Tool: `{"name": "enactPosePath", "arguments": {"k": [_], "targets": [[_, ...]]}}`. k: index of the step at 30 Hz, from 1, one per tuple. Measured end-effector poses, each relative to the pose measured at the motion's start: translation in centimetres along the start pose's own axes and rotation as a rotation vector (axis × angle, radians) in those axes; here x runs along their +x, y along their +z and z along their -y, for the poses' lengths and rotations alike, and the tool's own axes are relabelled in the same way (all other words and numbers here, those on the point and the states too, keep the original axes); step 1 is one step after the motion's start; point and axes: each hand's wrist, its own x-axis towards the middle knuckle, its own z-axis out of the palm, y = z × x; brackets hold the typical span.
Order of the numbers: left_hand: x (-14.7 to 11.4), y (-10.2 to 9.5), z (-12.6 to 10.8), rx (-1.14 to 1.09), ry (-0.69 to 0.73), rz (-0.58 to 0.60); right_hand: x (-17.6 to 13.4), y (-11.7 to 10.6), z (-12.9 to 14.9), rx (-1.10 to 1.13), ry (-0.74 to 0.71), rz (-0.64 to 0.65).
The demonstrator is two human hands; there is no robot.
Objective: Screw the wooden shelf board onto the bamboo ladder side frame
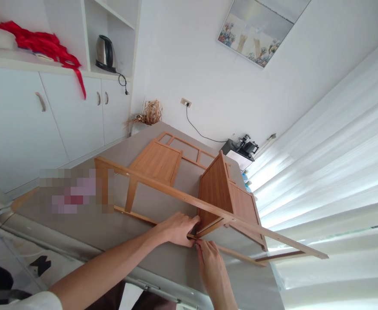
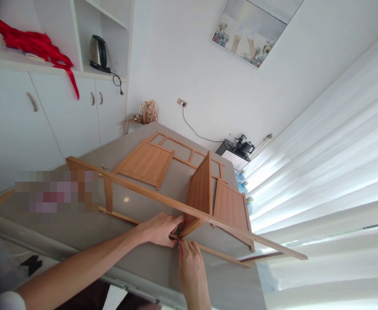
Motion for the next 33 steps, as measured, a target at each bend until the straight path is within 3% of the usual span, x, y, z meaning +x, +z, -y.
{"name": "enactPosePath", "arguments": {"k": [5,21,27,33], "targets": [[0.1,0.4,-0.1,0.063,0.002,0.007,0.8,-1.2,0.2,-0.186,-0.057,0.099],[0.5,-0.1,-0.6,0.099,-0.014,0.058,2.0,-3.1,-0.1,-0.142,-0.142,0.165],[0.2,-0.2,-0.7,0.11,-0.024,0.058,1.1,-5.5,0.2,-0.093,-0.075,0.163],[0.2,0.1,-0.6,0.162,-0.021,0.037,-2.4,-7.1,-0.6,-0.004,0.092,0.158]]}}
